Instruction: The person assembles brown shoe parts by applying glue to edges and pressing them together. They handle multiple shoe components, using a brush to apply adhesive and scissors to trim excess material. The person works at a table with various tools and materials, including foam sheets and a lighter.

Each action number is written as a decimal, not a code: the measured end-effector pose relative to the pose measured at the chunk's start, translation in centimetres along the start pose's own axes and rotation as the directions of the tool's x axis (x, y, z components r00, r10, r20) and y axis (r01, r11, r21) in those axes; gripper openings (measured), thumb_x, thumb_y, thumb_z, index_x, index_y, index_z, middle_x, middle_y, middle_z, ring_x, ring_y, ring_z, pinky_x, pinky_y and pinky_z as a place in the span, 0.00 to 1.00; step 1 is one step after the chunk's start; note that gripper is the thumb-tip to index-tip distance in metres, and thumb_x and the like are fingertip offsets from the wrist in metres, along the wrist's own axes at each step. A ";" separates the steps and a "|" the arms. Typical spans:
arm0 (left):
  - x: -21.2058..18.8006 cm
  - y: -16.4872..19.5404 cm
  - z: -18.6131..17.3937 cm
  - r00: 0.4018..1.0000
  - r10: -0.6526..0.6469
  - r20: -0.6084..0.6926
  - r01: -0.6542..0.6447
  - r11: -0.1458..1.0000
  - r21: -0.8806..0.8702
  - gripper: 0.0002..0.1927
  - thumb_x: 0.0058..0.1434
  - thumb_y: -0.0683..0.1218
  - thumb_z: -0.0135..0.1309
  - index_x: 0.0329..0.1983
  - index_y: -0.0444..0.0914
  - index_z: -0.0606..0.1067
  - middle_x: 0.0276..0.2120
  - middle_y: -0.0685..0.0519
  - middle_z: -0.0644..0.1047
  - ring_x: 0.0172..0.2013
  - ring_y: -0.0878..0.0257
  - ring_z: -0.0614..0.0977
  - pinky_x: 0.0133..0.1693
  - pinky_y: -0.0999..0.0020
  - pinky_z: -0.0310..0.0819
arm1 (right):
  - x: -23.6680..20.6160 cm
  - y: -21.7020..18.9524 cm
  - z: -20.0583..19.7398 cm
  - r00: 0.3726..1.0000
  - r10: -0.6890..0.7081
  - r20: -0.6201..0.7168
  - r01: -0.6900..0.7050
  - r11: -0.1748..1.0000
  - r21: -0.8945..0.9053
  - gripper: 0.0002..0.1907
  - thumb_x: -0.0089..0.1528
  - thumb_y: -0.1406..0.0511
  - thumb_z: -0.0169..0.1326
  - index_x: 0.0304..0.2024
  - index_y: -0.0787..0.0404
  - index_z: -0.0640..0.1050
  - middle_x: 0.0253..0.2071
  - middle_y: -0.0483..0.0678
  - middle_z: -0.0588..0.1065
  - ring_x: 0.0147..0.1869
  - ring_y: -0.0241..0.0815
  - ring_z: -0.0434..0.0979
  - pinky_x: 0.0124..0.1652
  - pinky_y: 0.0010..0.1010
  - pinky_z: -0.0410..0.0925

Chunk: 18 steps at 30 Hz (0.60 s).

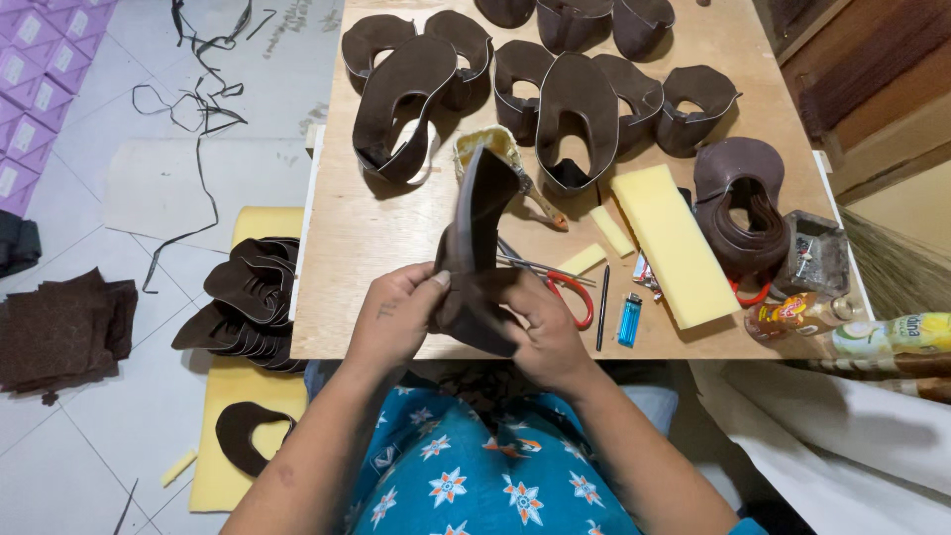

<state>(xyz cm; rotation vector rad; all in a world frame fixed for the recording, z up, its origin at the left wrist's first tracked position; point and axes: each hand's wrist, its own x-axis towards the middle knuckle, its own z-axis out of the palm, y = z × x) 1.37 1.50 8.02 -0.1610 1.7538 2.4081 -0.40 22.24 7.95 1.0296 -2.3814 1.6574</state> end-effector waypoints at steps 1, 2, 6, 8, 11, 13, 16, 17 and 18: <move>-0.1 -0.2 -0.4 0.999 -0.012 -0.042 0.014 0.999 0.046 0.17 0.72 0.47 0.52 0.46 0.25 0.78 0.31 0.48 0.77 0.29 0.63 0.76 0.33 0.68 0.71 | 0.0 0.0 0.0 0.997 0.021 -0.079 -0.018 0.999 0.044 0.13 0.62 0.76 0.53 0.50 0.66 0.77 0.54 0.50 0.75 0.60 0.45 0.77 0.59 0.32 0.69; -0.1 -0.3 -1.0 0.996 -0.021 -0.083 0.029 0.995 0.092 0.16 0.70 0.47 0.52 0.46 0.27 0.79 0.31 0.48 0.79 0.29 0.63 0.79 0.34 0.68 0.74 | 0.1 0.1 0.0 0.986 0.045 -0.158 -0.031 0.996 0.088 0.13 0.64 0.77 0.50 0.51 0.66 0.77 0.55 0.50 0.75 0.60 0.44 0.77 0.59 0.32 0.69; -0.1 -1.0 -1.4 0.972 0.035 -0.232 0.016 0.976 0.216 0.16 0.65 0.45 0.55 0.52 0.31 0.79 0.36 0.52 0.82 0.34 0.68 0.82 0.37 0.70 0.77 | 0.8 1.2 0.2 0.848 0.497 -0.184 -0.321 0.759 0.567 0.11 0.66 0.70 0.52 0.52 0.63 0.76 0.48 0.46 0.77 0.48 0.37 0.79 0.51 0.29 0.73; 0.1 -1.1 -1.4 0.944 0.328 -0.029 -0.305 0.904 0.299 0.18 0.69 0.44 0.52 0.57 0.28 0.74 0.46 0.48 0.79 0.45 0.65 0.79 0.46 0.68 0.74 | 0.9 1.8 0.6 0.799 0.597 -0.067 -0.448 0.666 0.596 0.12 0.65 0.68 0.53 0.52 0.63 0.76 0.45 0.46 0.78 0.46 0.36 0.79 0.46 0.30 0.74; -0.1 -0.9 -1.1 0.997 0.077 -0.019 -0.066 0.944 0.322 0.21 0.70 0.46 0.52 0.63 0.31 0.77 0.43 0.42 0.80 0.38 0.60 0.77 0.39 0.64 0.72 | 0.8 2.1 1.0 0.860 0.505 0.075 -0.439 0.658 0.612 0.13 0.65 0.68 0.55 0.52 0.64 0.76 0.45 0.47 0.78 0.46 0.37 0.79 0.46 0.31 0.75; -0.2 -0.4 -0.8 0.993 -0.086 -0.079 0.100 0.974 0.204 0.22 0.70 0.48 0.52 0.64 0.33 0.78 0.40 0.41 0.81 0.33 0.60 0.78 0.36 0.65 0.74 | 0.9 2.0 1.5 0.876 0.476 0.077 -0.399 0.626 0.670 0.12 0.65 0.68 0.54 0.51 0.65 0.76 0.45 0.48 0.78 0.46 0.38 0.79 0.46 0.32 0.75; 0.2 0.7 0.2 0.995 0.046 -0.092 -0.046 0.999 0.005 0.21 0.68 0.46 0.50 0.62 0.32 0.73 0.44 0.47 0.79 0.39 0.63 0.80 0.42 0.68 0.77 | 1.4 1.4 1.8 0.837 0.546 0.035 -0.354 0.491 0.796 0.11 0.66 0.69 0.54 0.51 0.67 0.77 0.44 0.49 0.78 0.46 0.39 0.80 0.46 0.32 0.75; 0.1 1.1 0.5 0.993 0.104 -0.065 -0.102 0.995 0.022 0.21 0.66 0.43 0.49 0.62 0.34 0.71 0.46 0.49 0.79 0.42 0.64 0.80 0.44 0.68 0.78 | 1.7 1.2 1.8 0.823 0.568 0.015 -0.331 0.459 0.825 0.11 0.67 0.69 0.54 0.51 0.68 0.77 0.44 0.49 0.78 0.46 0.40 0.80 0.45 0.33 0.75; 0.0 1.5 0.8 0.987 0.160 -0.035 -0.158 0.987 0.038 0.22 0.64 0.40 0.48 0.63 0.36 0.69 0.48 0.52 0.79 0.44 0.64 0.81 0.46 0.68 0.79 | 1.9 1.0 1.8 0.801 0.598 -0.006 -0.300 0.412 0.860 0.11 0.67 0.69 0.53 0.51 0.68 0.77 0.44 0.49 0.78 0.45 0.40 0.80 0.45 0.33 0.74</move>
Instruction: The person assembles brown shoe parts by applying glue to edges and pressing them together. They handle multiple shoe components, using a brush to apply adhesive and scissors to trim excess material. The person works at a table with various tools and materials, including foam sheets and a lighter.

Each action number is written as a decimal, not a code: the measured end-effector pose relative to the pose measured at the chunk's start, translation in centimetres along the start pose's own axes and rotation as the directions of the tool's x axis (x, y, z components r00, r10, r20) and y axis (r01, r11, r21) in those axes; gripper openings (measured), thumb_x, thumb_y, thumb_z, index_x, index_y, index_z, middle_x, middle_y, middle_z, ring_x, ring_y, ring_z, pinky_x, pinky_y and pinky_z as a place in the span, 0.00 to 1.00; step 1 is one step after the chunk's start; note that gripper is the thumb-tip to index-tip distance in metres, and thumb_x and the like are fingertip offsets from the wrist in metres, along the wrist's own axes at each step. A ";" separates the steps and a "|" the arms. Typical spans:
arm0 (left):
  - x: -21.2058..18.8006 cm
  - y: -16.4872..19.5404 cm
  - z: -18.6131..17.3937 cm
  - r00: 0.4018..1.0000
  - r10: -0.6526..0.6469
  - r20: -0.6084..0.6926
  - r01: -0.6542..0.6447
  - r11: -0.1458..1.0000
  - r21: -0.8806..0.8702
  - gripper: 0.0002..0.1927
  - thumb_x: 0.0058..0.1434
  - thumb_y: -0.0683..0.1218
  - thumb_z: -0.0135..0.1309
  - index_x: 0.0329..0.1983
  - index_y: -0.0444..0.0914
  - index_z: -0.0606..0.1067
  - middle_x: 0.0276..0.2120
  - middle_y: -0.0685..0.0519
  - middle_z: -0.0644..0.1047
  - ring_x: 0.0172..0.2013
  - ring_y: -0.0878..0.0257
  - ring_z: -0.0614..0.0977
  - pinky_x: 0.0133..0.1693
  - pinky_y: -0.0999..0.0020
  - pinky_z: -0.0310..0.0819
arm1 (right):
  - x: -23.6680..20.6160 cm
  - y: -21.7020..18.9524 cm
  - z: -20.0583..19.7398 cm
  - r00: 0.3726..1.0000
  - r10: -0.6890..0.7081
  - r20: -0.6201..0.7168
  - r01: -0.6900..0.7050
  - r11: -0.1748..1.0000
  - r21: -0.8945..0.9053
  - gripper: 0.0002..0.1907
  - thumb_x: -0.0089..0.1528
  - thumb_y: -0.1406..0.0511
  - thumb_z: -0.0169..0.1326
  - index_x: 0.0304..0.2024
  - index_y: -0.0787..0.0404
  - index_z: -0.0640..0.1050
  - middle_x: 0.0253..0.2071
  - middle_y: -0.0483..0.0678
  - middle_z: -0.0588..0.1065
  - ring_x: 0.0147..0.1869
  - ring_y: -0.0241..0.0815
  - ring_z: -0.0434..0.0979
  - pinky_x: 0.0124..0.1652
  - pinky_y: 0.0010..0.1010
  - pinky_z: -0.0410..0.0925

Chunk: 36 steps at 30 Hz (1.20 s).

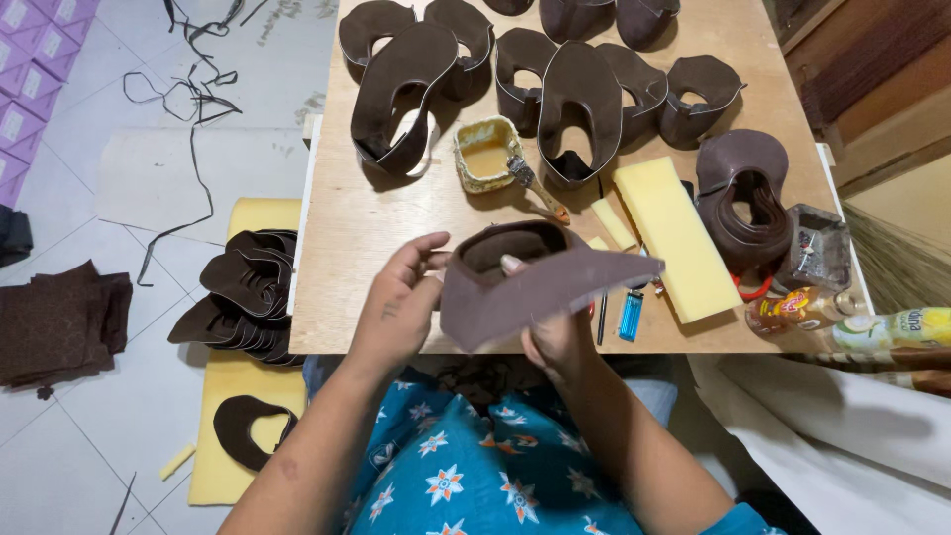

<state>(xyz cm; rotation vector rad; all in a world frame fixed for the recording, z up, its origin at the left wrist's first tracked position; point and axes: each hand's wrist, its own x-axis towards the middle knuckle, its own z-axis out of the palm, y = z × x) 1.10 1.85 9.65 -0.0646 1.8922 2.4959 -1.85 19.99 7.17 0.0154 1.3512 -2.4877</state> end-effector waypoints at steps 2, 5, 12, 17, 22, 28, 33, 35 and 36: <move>-1.0 0.5 0.8 0.983 0.084 0.166 -0.105 0.987 0.121 0.29 0.59 0.39 0.53 0.65 0.37 0.63 0.47 0.55 0.77 0.46 0.66 0.80 0.49 0.69 0.77 | -0.1 -0.3 0.4 0.999 -0.010 -0.040 0.012 0.999 0.034 0.11 0.67 0.69 0.53 0.50 0.69 0.77 0.44 0.50 0.78 0.45 0.41 0.80 0.45 0.34 0.74; -1.2 0.4 2.2 0.986 0.087 0.140 -0.112 0.976 0.186 0.19 0.61 0.40 0.54 0.57 0.34 0.70 0.44 0.54 0.80 0.46 0.64 0.81 0.48 0.68 0.77 | -0.4 -0.4 0.7 0.999 -0.045 -0.022 0.045 0.999 -0.002 0.10 0.68 0.70 0.53 0.50 0.71 0.77 0.43 0.51 0.79 0.45 0.42 0.80 0.45 0.34 0.74; -1.2 -0.9 2.8 0.937 0.335 -0.103 -0.279 0.892 0.356 0.07 0.65 0.37 0.54 0.46 0.32 0.76 0.37 0.49 0.81 0.40 0.62 0.80 0.43 0.70 0.75 | -0.4 1.6 -0.7 0.995 0.079 -0.068 -0.079 0.997 -0.005 0.14 0.68 0.62 0.45 0.46 0.62 0.78 0.41 0.47 0.80 0.43 0.39 0.80 0.41 0.36 0.76; -1.9 -1.0 3.3 0.922 0.377 -0.088 -0.274 0.796 0.540 0.11 0.60 0.39 0.57 0.46 0.33 0.77 0.35 0.47 0.82 0.37 0.59 0.85 0.40 0.68 0.78 | 0.0 3.5 -2.4 0.981 -0.180 0.072 0.180 0.984 0.009 0.09 0.70 0.70 0.51 0.51 0.66 0.79 0.46 0.48 0.78 0.49 0.39 0.78 0.49 0.31 0.72; -2.0 -0.2 3.4 0.927 0.353 -0.128 -0.209 0.767 0.607 0.09 0.60 0.41 0.58 0.44 0.34 0.77 0.34 0.46 0.83 0.36 0.56 0.87 0.38 0.66 0.79 | -0.7 2.3 -2.9 0.979 -0.177 0.106 0.205 0.878 -0.433 0.11 0.71 0.70 0.48 0.49 0.69 0.80 0.42 0.49 0.77 0.43 0.38 0.75 0.43 0.28 0.70; -2.2 0.4 2.8 0.945 0.259 -0.197 -0.081 0.773 0.630 0.18 0.61 0.42 0.57 0.54 0.36 0.72 0.34 0.46 0.83 0.36 0.56 0.87 0.38 0.64 0.79 | -0.4 0.8 -0.5 0.996 -0.065 -0.067 0.052 0.982 -0.183 0.11 0.66 0.70 0.47 0.46 0.71 0.78 0.44 0.52 0.78 0.46 0.42 0.80 0.48 0.33 0.74; -2.8 0.4 2.2 0.930 0.356 -0.087 -0.206 0.705 0.678 0.28 0.58 0.40 0.58 0.62 0.35 0.68 0.40 0.42 0.83 0.42 0.48 0.86 0.43 0.60 0.78 | 0.0 0.7 -0.6 0.986 0.056 -0.160 -0.072 0.993 -0.095 0.17 0.66 0.64 0.44 0.44 0.71 0.79 0.40 0.54 0.80 0.42 0.45 0.83 0.43 0.35 0.76; -2.9 0.4 2.2 0.930 0.358 -0.082 -0.202 0.684 0.701 0.29 0.56 0.41 0.60 0.62 0.35 0.68 0.40 0.42 0.83 0.42 0.46 0.85 0.42 0.59 0.78 | 0.1 1.1 -1.1 0.982 0.030 -0.186 -0.057 0.989 -0.139 0.16 0.67 0.64 0.43 0.44 0.69 0.78 0.40 0.52 0.80 0.42 0.43 0.82 0.43 0.34 0.76; -3.0 0.4 2.2 0.930 0.359 -0.080 -0.198 0.673 0.713 0.30 0.55 0.41 0.60 0.62 0.35 0.67 0.40 0.41 0.82 0.41 0.45 0.85 0.42 0.58 0.78 | 0.3 1.3 -1.3 0.980 0.017 -0.199 -0.050 0.986 -0.161 0.15 0.67 0.64 0.43 0.44 0.68 0.78 0.40 0.51 0.80 0.42 0.42 0.82 0.43 0.33 0.76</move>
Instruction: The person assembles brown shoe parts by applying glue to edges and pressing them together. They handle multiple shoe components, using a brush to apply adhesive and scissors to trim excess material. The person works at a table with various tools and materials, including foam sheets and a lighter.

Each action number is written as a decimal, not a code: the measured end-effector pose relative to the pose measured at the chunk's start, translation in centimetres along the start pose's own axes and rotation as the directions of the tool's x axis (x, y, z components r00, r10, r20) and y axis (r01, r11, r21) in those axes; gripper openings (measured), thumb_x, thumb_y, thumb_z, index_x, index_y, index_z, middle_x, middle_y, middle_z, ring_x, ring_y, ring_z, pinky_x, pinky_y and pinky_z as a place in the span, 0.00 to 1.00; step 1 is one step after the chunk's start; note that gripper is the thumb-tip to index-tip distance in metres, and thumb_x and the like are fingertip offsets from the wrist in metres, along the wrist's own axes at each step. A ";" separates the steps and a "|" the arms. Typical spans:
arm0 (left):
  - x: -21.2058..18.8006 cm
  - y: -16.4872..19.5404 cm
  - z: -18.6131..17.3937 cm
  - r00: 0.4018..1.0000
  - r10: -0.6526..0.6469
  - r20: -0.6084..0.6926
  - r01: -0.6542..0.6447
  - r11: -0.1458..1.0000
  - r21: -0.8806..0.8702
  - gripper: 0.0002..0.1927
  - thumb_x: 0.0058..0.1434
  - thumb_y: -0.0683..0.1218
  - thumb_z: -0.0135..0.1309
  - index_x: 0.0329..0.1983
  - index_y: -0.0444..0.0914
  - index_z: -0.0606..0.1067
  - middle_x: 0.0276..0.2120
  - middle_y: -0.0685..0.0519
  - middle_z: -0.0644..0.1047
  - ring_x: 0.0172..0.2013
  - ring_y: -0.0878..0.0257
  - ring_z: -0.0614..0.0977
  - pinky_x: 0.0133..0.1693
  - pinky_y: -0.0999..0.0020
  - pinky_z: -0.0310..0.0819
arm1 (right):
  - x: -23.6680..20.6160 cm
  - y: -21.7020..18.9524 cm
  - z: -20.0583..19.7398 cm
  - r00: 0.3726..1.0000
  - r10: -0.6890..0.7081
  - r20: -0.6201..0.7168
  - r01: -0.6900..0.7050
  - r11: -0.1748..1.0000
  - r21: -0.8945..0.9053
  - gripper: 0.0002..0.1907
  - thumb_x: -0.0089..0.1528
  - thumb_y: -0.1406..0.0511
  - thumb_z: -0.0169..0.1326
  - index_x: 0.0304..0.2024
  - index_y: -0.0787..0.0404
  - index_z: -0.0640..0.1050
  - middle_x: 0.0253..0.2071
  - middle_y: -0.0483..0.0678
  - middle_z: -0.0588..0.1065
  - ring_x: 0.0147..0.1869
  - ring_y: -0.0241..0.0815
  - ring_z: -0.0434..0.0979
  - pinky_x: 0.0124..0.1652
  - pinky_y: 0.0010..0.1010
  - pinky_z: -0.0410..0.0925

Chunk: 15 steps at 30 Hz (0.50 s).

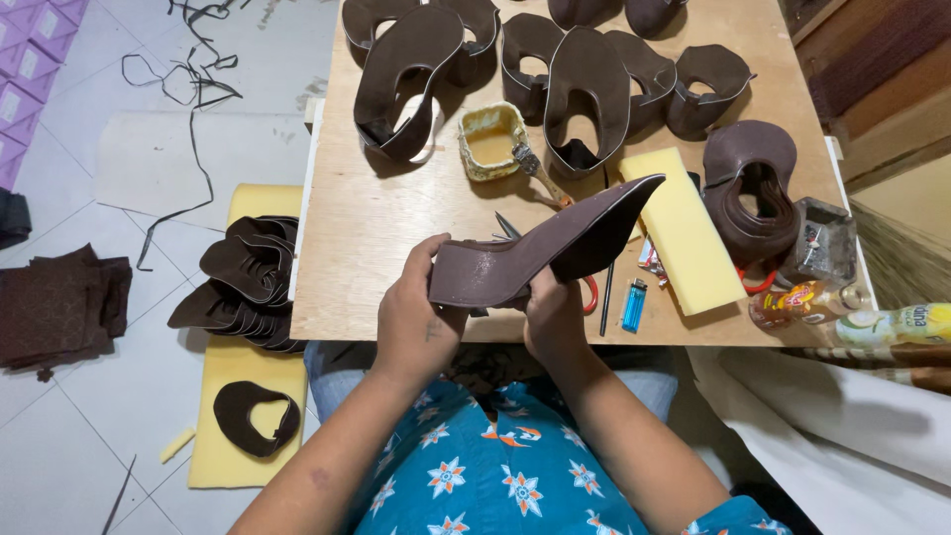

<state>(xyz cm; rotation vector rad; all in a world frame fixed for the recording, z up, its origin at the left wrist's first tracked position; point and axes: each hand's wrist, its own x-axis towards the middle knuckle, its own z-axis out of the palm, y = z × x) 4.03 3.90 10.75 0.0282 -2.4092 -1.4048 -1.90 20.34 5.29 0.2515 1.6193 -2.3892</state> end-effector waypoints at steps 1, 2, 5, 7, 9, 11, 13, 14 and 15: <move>-0.1 0.1 -0.1 0.999 -0.037 0.025 0.037 0.999 0.003 0.31 0.55 0.42 0.61 0.63 0.36 0.67 0.41 0.42 0.82 0.42 0.46 0.85 0.42 0.58 0.78 | -0.1 0.2 -0.5 0.984 -0.165 0.062 0.175 0.955 -0.241 0.15 0.67 0.65 0.43 0.45 0.68 0.78 0.40 0.51 0.80 0.41 0.42 0.81 0.42 0.32 0.75; -0.1 0.1 -0.2 0.996 -0.073 0.050 0.073 0.997 0.008 0.31 0.56 0.42 0.61 0.63 0.36 0.67 0.42 0.42 0.82 0.43 0.46 0.85 0.43 0.58 0.78 | -0.2 0.3 -0.9 0.938 -0.306 0.160 0.345 0.823 -0.451 0.15 0.67 0.65 0.43 0.46 0.67 0.79 0.40 0.50 0.80 0.41 0.41 0.81 0.42 0.31 0.74; -0.4 0.2 -0.9 0.989 -0.090 0.115 0.094 0.995 -0.028 0.35 0.53 0.41 0.62 0.65 0.37 0.66 0.49 0.41 0.78 0.45 0.48 0.84 0.44 0.59 0.78 | 0.1 1.0 -1.3 0.881 -0.419 0.220 0.465 0.679 -0.568 0.13 0.66 0.66 0.47 0.47 0.68 0.77 0.41 0.51 0.80 0.44 0.41 0.80 0.44 0.31 0.72; -0.4 0.1 -1.4 0.994 -0.006 0.108 0.016 0.996 -0.093 0.38 0.52 0.39 0.61 0.67 0.36 0.65 0.55 0.40 0.75 0.50 0.48 0.81 0.49 0.58 0.76 | 0.3 1.3 -1.1 0.922 -0.358 0.146 0.382 0.787 -0.484 0.12 0.66 0.66 0.49 0.46 0.69 0.75 0.41 0.52 0.78 0.44 0.42 0.79 0.43 0.33 0.72; -0.4 -0.3 -1.8 0.989 0.137 0.048 -0.127 0.977 -0.171 0.41 0.52 0.35 0.59 0.71 0.34 0.63 0.61 0.39 0.72 0.60 0.48 0.77 0.58 0.57 0.72 | 0.4 1.4 -0.7 0.974 -0.213 0.081 0.228 0.911 -0.345 0.12 0.66 0.65 0.52 0.45 0.69 0.74 0.39 0.52 0.77 0.39 0.42 0.77 0.39 0.35 0.72; -0.3 -0.8 -2.2 0.991 -0.064 0.120 0.102 0.935 -0.340 0.39 0.54 0.36 0.56 0.71 0.37 0.62 0.59 0.44 0.73 0.54 0.55 0.79 0.50 0.62 0.75 | 0.4 1.2 -0.5 0.992 -0.087 0.091 0.101 0.980 -0.171 0.13 0.66 0.64 0.51 0.47 0.69 0.74 0.39 0.51 0.77 0.41 0.42 0.78 0.41 0.35 0.73; -0.2 -1.4 -2.7 0.977 -0.161 0.142 0.206 0.887 -0.412 0.37 0.56 0.35 0.55 0.70 0.38 0.62 0.57 0.46 0.74 0.52 0.60 0.79 0.49 0.66 0.76 | 0.3 1.0 -0.3 0.990 -0.010 0.141 0.023 0.996 -0.091 0.15 0.67 0.62 0.50 0.48 0.69 0.75 0.41 0.50 0.78 0.42 0.42 0.80 0.43 0.35 0.74; -0.3 -1.9 -2.9 0.979 -0.167 0.118 0.202 0.890 -0.409 0.36 0.57 0.35 0.56 0.70 0.38 0.62 0.56 0.47 0.75 0.53 0.62 0.79 0.52 0.67 0.75 | 0.3 1.0 -0.3 0.984 0.005 0.177 0.013 0.995 -0.099 0.17 0.67 0.61 0.48 0.49 0.69 0.75 0.41 0.51 0.79 0.43 0.42 0.81 0.44 0.35 0.75; -0.3 -2.3 -3.2 0.980 -0.176 0.093 0.198 0.893 -0.405 0.35 0.58 0.34 0.56 0.70 0.37 0.63 0.56 0.48 0.75 0.54 0.63 0.79 0.55 0.68 0.74 | 0.3 1.1 -0.3 0.977 0.022 0.213 0.001 0.994 -0.107 0.19 0.66 0.59 0.47 0.49 0.68 0.76 0.42 0.51 0.80 0.44 0.43 0.83 0.45 0.35 0.76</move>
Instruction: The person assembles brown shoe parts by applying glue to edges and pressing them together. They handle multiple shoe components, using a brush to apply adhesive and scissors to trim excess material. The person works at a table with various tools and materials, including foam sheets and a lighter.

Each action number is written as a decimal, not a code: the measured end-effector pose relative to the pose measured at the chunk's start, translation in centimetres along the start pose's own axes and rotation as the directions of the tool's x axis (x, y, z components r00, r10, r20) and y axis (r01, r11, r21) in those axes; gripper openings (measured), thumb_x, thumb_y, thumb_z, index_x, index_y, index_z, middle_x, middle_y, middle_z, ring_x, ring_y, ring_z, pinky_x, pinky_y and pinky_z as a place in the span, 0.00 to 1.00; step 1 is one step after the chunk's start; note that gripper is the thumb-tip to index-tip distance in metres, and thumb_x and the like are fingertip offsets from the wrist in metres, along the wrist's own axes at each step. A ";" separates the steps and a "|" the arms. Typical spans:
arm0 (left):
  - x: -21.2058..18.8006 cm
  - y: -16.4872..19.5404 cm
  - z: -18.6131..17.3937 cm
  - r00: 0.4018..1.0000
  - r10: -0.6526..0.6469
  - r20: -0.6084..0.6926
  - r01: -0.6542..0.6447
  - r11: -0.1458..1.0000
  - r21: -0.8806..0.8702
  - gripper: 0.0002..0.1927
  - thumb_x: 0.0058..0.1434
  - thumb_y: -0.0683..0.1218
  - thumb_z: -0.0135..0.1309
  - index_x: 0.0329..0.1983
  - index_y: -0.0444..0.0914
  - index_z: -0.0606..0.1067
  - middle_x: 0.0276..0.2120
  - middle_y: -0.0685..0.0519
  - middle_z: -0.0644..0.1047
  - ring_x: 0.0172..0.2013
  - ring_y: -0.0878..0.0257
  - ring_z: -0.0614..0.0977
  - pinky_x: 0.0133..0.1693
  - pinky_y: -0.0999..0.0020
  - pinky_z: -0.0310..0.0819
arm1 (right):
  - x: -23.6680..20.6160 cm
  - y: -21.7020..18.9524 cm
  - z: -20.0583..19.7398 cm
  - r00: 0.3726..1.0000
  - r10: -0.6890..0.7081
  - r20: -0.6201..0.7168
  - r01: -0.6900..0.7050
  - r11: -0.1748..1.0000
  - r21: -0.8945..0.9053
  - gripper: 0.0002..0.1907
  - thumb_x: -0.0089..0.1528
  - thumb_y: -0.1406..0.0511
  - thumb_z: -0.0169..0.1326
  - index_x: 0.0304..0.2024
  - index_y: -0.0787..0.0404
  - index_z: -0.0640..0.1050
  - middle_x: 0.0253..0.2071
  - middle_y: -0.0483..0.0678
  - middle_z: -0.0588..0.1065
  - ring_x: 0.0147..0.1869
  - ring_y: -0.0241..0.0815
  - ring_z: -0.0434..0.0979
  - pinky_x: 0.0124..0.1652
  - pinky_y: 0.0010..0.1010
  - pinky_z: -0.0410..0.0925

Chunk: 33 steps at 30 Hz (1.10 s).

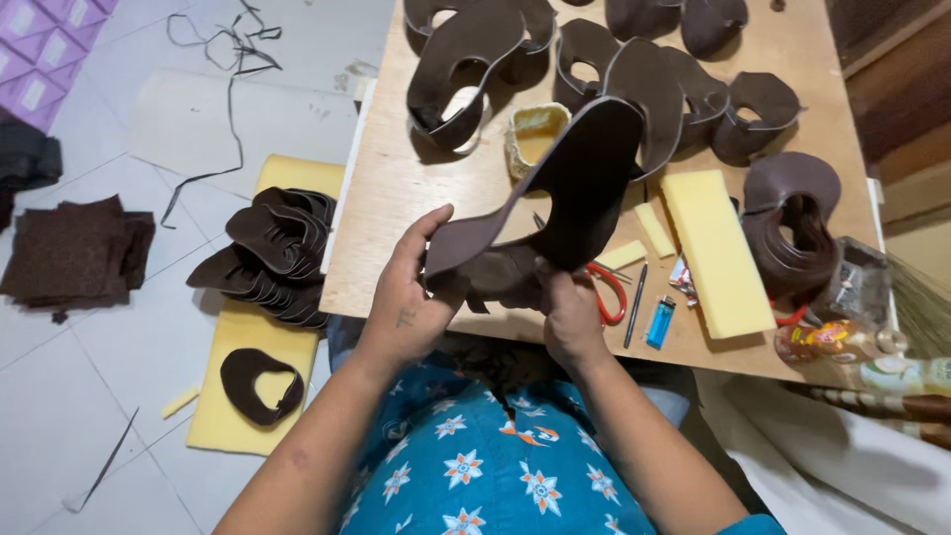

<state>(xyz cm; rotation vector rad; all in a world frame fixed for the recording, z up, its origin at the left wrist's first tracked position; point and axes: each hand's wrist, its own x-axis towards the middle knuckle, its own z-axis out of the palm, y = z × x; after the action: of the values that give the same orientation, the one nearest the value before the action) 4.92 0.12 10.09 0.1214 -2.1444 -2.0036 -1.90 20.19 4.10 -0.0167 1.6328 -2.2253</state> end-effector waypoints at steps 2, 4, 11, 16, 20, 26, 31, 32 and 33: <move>0.2 -0.9 -1.2 0.997 0.046 -0.067 -0.058 0.979 -0.196 0.33 0.61 0.35 0.55 0.69 0.36 0.61 0.57 0.48 0.73 0.56 0.63 0.76 0.58 0.69 0.71 | 0.5 0.5 -0.2 0.997 -0.034 0.067 0.037 0.998 -0.046 0.18 0.67 0.60 0.48 0.52 0.67 0.75 0.43 0.52 0.80 0.45 0.42 0.82 0.47 0.33 0.75; 0.3 -2.0 -3.0 0.977 0.088 -0.195 -0.143 0.948 -0.286 0.28 0.65 0.36 0.53 0.68 0.35 0.61 0.57 0.49 0.73 0.57 0.64 0.75 0.60 0.70 0.69 | 1.4 1.3 -0.5 0.995 -0.039 0.096 0.051 0.990 -0.129 0.18 0.67 0.62 0.49 0.55 0.66 0.74 0.45 0.51 0.79 0.46 0.41 0.81 0.48 0.32 0.74; -2.5 -8.0 -14.2 0.660 -0.127 -0.741 -0.098 0.963 -0.252 0.12 0.66 0.41 0.51 0.51 0.33 0.70 0.44 0.51 0.77 0.44 0.65 0.77 0.49 0.69 0.73 | 4.7 4.3 -2.0 0.993 -0.040 0.115 0.089 0.884 -0.459 0.15 0.67 0.66 0.55 0.55 0.68 0.74 0.47 0.49 0.77 0.47 0.36 0.79 0.49 0.26 0.72; -8.9 -15.1 -21.8 0.326 -0.354 -0.876 0.168 0.934 -0.315 0.10 0.62 0.43 0.52 0.45 0.35 0.70 0.36 0.51 0.78 0.30 0.66 0.78 0.31 0.70 0.75 | 5.0 5.2 -1.7 0.993 0.098 0.059 -0.057 0.868 -0.494 0.16 0.66 0.67 0.56 0.55 0.67 0.73 0.45 0.50 0.79 0.46 0.34 0.78 0.47 0.24 0.71; -14.4 -21.6 -23.6 0.161 -0.498 -0.852 0.236 0.858 -0.457 0.12 0.61 0.42 0.52 0.47 0.34 0.71 0.33 0.51 0.78 0.23 0.67 0.77 0.26 0.72 0.74 | 5.0 5.2 -1.4 0.996 0.056 0.070 -0.001 0.793 -0.610 0.16 0.66 0.67 0.57 0.54 0.69 0.74 0.46 0.49 0.79 0.47 0.34 0.78 0.49 0.24 0.71; -18.1 -26.1 -22.6 -0.003 -0.760 -0.650 0.247 0.630 -0.736 0.15 0.65 0.51 0.53 0.49 0.37 0.72 0.35 0.51 0.76 0.23 0.66 0.77 0.26 0.72 0.76 | 5.3 4.9 -1.8 0.997 0.064 0.042 -0.019 0.736 -0.677 0.16 0.66 0.67 0.56 0.54 0.68 0.74 0.46 0.49 0.79 0.48 0.35 0.78 0.49 0.25 0.70; -18.3 -27.1 -23.2 -0.222 -0.744 -0.630 0.192 0.600 -0.776 0.19 0.69 0.54 0.51 0.51 0.36 0.65 0.35 0.49 0.75 0.24 0.62 0.77 0.27 0.68 0.76 | 5.6 4.8 -2.1 0.994 0.078 0.073 -0.010 0.744 -0.668 0.15 0.66 0.68 0.55 0.54 0.68 0.74 0.46 0.49 0.78 0.49 0.35 0.78 0.51 0.25 0.71; -18.1 -27.3 -23.0 -0.222 -0.725 -0.652 0.146 0.636 -0.757 0.18 0.69 0.53 0.50 0.51 0.35 0.64 0.35 0.48 0.75 0.24 0.62 0.78 0.26 0.68 0.76 | 5.6 4.7 -2.2 0.994 0.085 0.066 -0.021 0.754 -0.656 0.15 0.66 0.68 0.55 0.54 0.68 0.74 0.46 0.49 0.78 0.49 0.35 0.78 0.51 0.25 0.71; -17.5 -27.2 -22.7 -0.174 -0.685 -0.708 0.158 0.690 -0.706 0.18 0.71 0.52 0.50 0.49 0.32 0.65 0.33 0.48 0.75 0.25 0.62 0.77 0.27 0.68 0.75 | 5.5 4.8 -2.3 0.994 0.089 0.060 -0.030 0.767 -0.641 0.15 0.66 0.68 0.55 0.54 0.67 0.74 0.46 0.49 0.78 0.49 0.35 0.78 0.50 0.25 0.71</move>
<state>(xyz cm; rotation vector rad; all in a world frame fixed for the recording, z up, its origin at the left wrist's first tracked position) 24.53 -20.68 -17.25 1.8781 -0.6030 -1.4684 -6.17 19.36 -2.22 -0.2373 2.2230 -1.4878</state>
